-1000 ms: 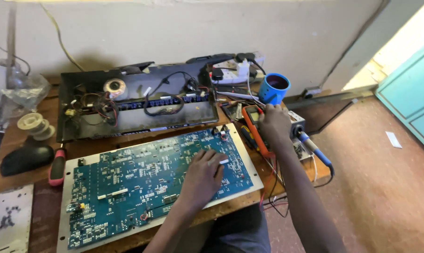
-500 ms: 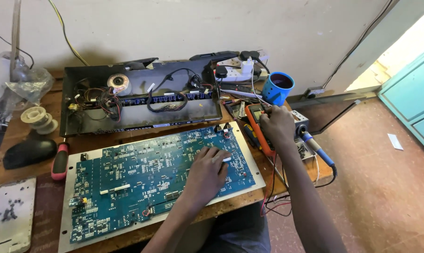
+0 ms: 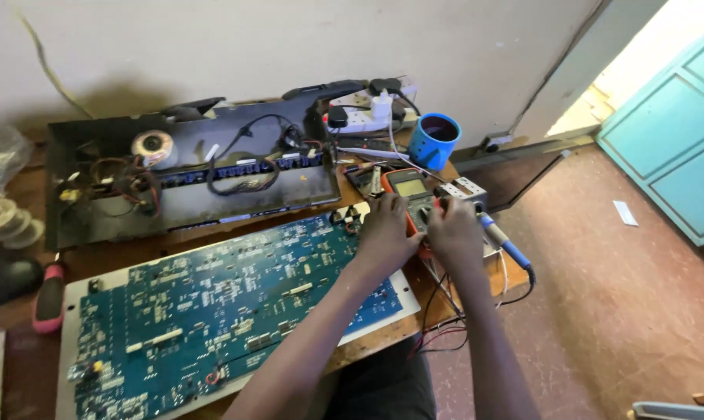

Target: The person uses a multimeter to test various points on a green circuit board. They hold the probes against different components while observing the digital display, occasionally adjusting the multimeter dial and repositioning the board on the workbench.

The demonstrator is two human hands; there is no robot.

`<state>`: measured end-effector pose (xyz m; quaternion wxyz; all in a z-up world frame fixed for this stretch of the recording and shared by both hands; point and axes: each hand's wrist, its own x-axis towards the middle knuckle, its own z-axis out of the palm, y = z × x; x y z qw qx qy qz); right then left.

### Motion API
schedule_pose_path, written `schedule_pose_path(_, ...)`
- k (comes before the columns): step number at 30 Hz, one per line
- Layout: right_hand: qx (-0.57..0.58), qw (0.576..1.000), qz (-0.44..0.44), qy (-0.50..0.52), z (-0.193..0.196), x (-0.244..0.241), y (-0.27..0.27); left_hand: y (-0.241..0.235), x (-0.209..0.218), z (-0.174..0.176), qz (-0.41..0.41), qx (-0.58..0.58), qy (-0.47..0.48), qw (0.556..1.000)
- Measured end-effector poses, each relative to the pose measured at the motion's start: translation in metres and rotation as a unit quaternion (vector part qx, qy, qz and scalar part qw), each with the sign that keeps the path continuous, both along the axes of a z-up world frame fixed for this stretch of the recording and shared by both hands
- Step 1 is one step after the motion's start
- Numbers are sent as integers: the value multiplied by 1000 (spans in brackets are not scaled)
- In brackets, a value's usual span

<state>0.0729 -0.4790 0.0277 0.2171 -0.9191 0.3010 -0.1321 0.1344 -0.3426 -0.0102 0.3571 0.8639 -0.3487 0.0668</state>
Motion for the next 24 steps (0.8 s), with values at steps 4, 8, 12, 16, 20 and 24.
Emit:
schedule_pose_path(4,-31,998,-27,48,-8,-3,-1,-1,-13,13,-11,-2,18,1000)
schedule_pose_path(8,2,999,-30,35,-24,2,-16,0,-19,16,4,76,38,996)
schedule_pose_path(12,19,996,-42,73,-14,4,-13,11,-33,48,-19,110,69,991)
schedule_pose_path(16,25,996,-37,82,-11,9,-13,12,-32,43,-19,133,60,989)
schedule_pose_path(20,18,997,-28,71,-5,7,-8,11,-32,40,-34,171,43,984)
schedule_pose_path(24,21,999,-7,47,-9,5,-10,12,-39,45,-16,160,49,986)
